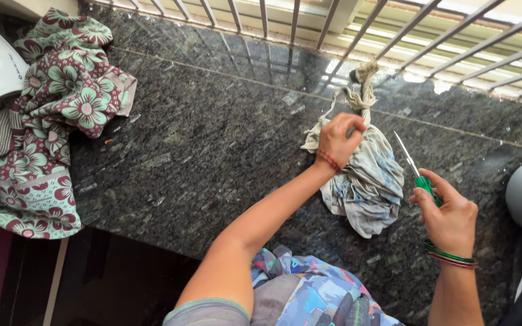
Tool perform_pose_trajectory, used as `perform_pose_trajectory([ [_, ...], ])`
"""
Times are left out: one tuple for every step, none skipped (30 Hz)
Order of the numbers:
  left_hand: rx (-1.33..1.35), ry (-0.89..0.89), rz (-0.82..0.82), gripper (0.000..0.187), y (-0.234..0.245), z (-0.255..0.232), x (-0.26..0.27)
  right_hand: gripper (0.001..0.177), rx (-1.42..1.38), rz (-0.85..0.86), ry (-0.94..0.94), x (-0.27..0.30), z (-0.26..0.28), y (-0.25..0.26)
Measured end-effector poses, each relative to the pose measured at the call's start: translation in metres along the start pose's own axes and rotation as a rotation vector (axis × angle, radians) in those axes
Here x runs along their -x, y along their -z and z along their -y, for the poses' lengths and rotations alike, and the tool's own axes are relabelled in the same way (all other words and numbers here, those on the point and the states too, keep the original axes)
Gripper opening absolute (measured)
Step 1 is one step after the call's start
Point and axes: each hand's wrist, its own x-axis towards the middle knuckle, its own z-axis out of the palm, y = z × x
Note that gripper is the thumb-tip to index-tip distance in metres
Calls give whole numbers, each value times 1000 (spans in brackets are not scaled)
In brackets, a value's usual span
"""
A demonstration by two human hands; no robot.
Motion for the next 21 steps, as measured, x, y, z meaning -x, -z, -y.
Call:
perform_pose_trajectory([
  [5,1,15,10,7,-9,11,37,-10,-9,5,5,0,0],
  [10,7,37,9,16,-17,23,36,-20,-17,2,12,-2,0],
  [3,-22,77,9,27,-26,34,36,-30,-25,-1,17,-3,1],
  [-4,-49,123,10,39,-34,45,36,-38,-27,-2,22,-6,2],
  [-9,-76,170,11,51,-41,53,36,-45,-29,-3,26,-9,4],
  [6,4,241,15,62,-47,55,36,-55,-36,-2,30,-11,4],
  [19,84,312,22,72,-51,57,36,-69,-39,-16,35,-14,4],
  [34,164,375,29,80,-54,57,36,-78,-38,-23,37,-16,5],
  [-123,199,414,31,85,-55,55,36,-87,-37,-31,41,-17,5],
  [-283,233,444,34,89,-53,51,36,-89,-38,-38,43,-17,6],
  [-443,266,474,36,91,-49,46,36,-92,-40,-45,46,-17,5],
  [-520,158,401,31,88,-45,41,36,-96,-37,-48,48,-16,4],
  [-595,48,327,28,84,-39,35,35,-115,-35,-28,47,-15,3],
  [-618,-28,249,28,77,-33,30,35,-132,-33,-18,50,-16,2],
  [-640,-104,171,30,69,-27,24,35,-150,-30,-8,53,-16,2],
  [-655,-78,172,31,61,-22,15,35,-146,-27,-13,55,-16,1],
  [-670,-53,174,33,53,-17,6,35,-141,-23,-18,58,-15,0],
  [-682,-33,178,35,43,-14,-2,35,-137,-27,-23,60,-15,0],
  [-725,26,237,41,33,-11,-8,35,-131,-26,-33,63,-15,-1],
  [-768,86,295,47,24,-8,-12,36,-124,-25,-43,64,-16,-2],
  [-811,146,354,53,17,-3,-15,36,-118,-23,-53,66,-17,-2],
])
